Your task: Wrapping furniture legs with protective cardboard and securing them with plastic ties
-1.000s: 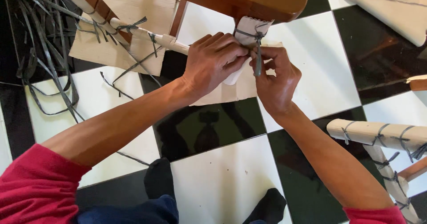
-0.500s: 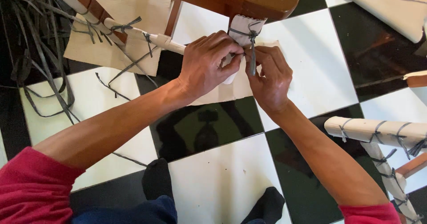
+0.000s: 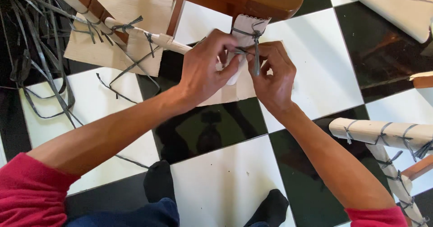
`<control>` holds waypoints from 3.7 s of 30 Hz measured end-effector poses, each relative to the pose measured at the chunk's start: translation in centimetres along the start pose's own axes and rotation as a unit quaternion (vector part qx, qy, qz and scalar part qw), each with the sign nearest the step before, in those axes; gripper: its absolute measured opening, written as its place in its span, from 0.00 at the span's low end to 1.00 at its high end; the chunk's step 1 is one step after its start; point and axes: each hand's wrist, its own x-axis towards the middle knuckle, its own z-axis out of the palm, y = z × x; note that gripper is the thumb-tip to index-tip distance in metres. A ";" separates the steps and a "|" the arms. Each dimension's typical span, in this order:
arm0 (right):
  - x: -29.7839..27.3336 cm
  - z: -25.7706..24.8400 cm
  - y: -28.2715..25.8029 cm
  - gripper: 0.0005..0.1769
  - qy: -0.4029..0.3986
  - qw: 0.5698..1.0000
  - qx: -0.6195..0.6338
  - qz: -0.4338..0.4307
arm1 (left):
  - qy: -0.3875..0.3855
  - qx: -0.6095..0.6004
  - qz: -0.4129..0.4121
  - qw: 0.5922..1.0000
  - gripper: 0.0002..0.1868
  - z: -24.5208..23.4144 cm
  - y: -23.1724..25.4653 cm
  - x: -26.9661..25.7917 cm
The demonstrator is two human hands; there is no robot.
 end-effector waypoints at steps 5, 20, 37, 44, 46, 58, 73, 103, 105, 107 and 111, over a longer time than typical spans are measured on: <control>0.1 -0.1 -0.7 0.03 -0.009 0.999 0.027 0.041 | 0.044 -0.106 -0.144 0.983 0.05 1.2 0.6 -0.8; 0.2 -0.2 -1.0 0.05 -0.020 0.999 -0.015 0.033 | 0.068 -0.209 -0.292 0.931 0.07 3.1 1.8 -1.5; 0.1 -0.4 -1.0 0.04 -0.027 0.999 -0.029 0.021 | 0.122 -0.148 -0.278 0.941 0.02 4.0 2.0 -0.5; 0.6 -0.5 -0.1 0.01 -0.005 0.992 -0.100 -0.071 | 0.118 -0.121 -0.248 0.954 0.01 3.7 2.0 -0.6; 0.7 -0.5 0.2 0.03 -0.013 0.992 -0.102 -0.078 | 0.111 -0.126 -0.230 0.959 0.01 3.6 1.8 -0.7; 0.8 -1.0 -0.2 0.08 -0.036 0.970 -0.202 -0.128 | 0.057 -0.038 -0.153 0.986 0.02 2.3 1.5 -0.9; 0.9 -0.5 -0.9 0.01 0.002 0.999 -0.032 -0.030 | 0.066 -0.004 -0.131 0.989 0.05 2.6 1.4 -0.5; -25.4 -13.7 8.2 0.16 -0.658 0.608 -0.268 0.355 | -0.122 0.326 -0.326 0.879 0.26 -12.8 -14.7 -29.5; -24.7 -12.1 7.9 0.18 -0.679 0.586 -0.271 0.348 | -0.144 0.345 -0.291 0.881 0.33 -10.5 -15.3 -31.1; -24.1 -11.3 8.1 0.17 -0.648 0.619 -0.268 0.353 | -0.105 0.349 -0.301 0.881 0.21 -9.1 -14.8 -30.9; -20.5 -8.6 7.4 0.18 -0.613 0.642 -0.276 0.368 | -0.046 0.301 -0.336 0.891 0.04 -8.0 -12.6 -29.5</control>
